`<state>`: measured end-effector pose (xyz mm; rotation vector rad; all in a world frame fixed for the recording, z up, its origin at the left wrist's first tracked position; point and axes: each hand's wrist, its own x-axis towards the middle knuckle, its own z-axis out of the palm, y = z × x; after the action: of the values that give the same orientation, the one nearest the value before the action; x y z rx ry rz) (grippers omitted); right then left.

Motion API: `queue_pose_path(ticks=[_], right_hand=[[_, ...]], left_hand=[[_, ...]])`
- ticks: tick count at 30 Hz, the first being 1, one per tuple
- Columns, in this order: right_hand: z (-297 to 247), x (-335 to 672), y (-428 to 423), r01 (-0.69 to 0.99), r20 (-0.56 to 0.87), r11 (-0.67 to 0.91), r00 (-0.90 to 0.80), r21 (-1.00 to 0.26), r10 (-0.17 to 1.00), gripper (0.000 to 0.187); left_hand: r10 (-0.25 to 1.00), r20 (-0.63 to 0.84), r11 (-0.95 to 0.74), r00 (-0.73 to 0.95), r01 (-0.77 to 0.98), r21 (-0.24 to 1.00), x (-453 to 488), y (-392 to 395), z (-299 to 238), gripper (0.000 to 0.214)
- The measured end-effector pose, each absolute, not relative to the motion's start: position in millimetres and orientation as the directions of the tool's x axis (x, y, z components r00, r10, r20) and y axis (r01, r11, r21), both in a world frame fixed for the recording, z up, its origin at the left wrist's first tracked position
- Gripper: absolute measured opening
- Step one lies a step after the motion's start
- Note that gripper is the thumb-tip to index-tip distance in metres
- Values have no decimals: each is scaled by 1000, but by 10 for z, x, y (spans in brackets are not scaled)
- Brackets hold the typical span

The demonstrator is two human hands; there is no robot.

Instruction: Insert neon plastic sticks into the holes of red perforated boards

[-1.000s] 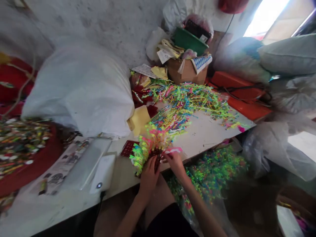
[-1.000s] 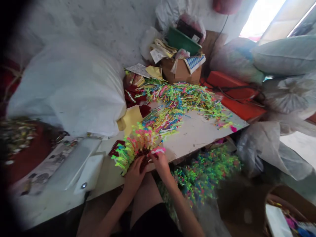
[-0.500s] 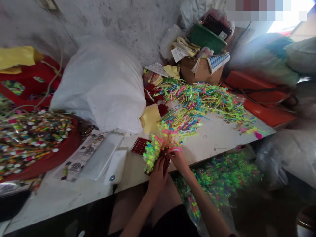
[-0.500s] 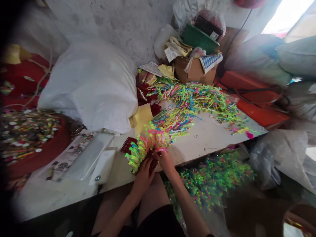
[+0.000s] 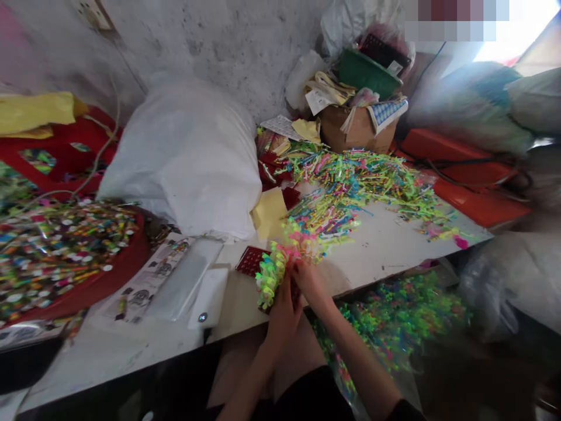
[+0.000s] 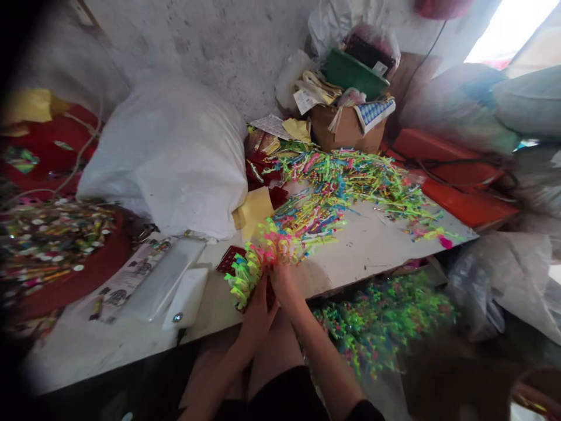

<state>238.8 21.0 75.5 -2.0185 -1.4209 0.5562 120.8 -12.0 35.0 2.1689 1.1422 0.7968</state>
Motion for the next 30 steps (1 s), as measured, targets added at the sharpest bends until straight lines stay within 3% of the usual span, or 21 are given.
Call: queue_pose_path(ticks=[6, 12, 15, 19, 21, 25, 28, 30], right_hand=[[845, 2360, 252, 777, -106, -381, 382, -501, 918, 26], [1150, 2337, 195, 846, -137, -395, 371, -357, 918, 26], [1209, 2455, 74, 829, -118, -363, 347, -425, 930, 27], [1112, 2891, -101, 639, -310, -380, 225, -669, 924, 30], [1024, 3154, -146, 523, -356, -463, 296, -716, 886, 31], [847, 3516, -107, 567, -230, -567, 557, -598, 798, 30], [736, 3591, 9, 680, -103, -564, 592, -469, 799, 37], [677, 3595, 104, 724, -91, -546, 565, -422, 820, 37]], left_hand=[[840, 266, -505, 472, 504, 701, 1221, -92, 334, 65], [838, 284, -533, 465, 587, 610, 1249, -96, 337, 67], [829, 307, -557, 468, 630, 542, 1260, -102, 384, 65], [813, 308, -582, 494, 666, 467, 1274, -85, 440, 66], [814, 291, -581, 503, 692, 429, 1285, -73, 464, 66], [840, 226, -543, 494, 774, 325, 1316, -58, 557, 61], [859, 136, -513, 494, 831, 217, 1352, -41, 666, 58], [867, 71, -498, 494, 854, 151, 1383, -19, 731, 57]])
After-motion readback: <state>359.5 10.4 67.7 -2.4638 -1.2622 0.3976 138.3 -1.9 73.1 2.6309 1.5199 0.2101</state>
